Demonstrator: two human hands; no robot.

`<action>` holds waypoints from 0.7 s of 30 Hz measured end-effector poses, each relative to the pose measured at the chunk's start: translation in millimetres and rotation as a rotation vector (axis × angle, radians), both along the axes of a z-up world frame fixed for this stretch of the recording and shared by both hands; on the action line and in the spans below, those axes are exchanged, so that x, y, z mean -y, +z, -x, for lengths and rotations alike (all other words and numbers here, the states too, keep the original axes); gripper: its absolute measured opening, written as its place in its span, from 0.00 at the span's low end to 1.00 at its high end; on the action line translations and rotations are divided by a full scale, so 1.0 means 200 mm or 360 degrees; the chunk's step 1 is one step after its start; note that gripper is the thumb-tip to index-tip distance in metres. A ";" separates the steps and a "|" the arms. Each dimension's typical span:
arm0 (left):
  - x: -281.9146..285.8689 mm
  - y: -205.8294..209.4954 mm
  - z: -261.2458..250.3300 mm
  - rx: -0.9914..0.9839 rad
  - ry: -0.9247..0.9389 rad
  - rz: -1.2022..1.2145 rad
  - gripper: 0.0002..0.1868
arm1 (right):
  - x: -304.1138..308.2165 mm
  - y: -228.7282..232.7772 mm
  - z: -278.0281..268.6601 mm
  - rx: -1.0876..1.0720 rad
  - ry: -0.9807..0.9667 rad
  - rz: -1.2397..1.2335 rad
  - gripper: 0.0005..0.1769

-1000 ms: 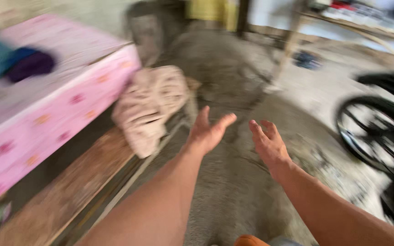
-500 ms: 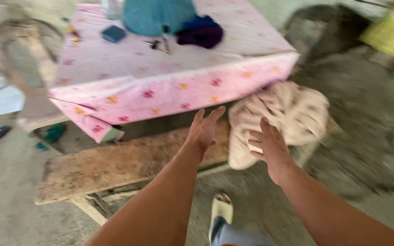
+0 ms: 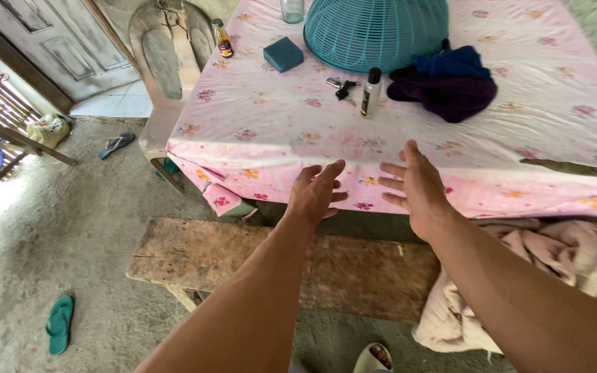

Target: The person gathers various items from a table, including cloths, spray cans, gloves, and a small electronic device, and places them into the under-seat storage compartment of a motorcycle. The person repeatedly walks between the table and the motorcycle to transfer the items.

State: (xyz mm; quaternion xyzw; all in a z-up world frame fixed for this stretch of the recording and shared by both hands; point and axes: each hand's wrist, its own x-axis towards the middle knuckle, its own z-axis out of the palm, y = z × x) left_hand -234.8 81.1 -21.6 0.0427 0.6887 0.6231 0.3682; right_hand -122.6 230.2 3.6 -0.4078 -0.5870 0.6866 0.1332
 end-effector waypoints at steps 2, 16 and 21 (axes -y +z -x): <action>-0.03 -0.05 0.10 -0.0064 -0.0045 0.0026 0.36 | -0.03 -0.03 0.10 -0.0031 -0.0009 0.0042 0.39; -0.68 0.02 0.89 -0.1009 -0.0322 0.0576 0.25 | -0.25 0.02 0.38 0.0286 -0.0236 -0.0082 0.36; -0.75 0.10 0.97 -0.1102 -0.0529 0.0555 0.28 | -0.26 0.11 0.56 0.0332 -0.0267 -0.0211 0.44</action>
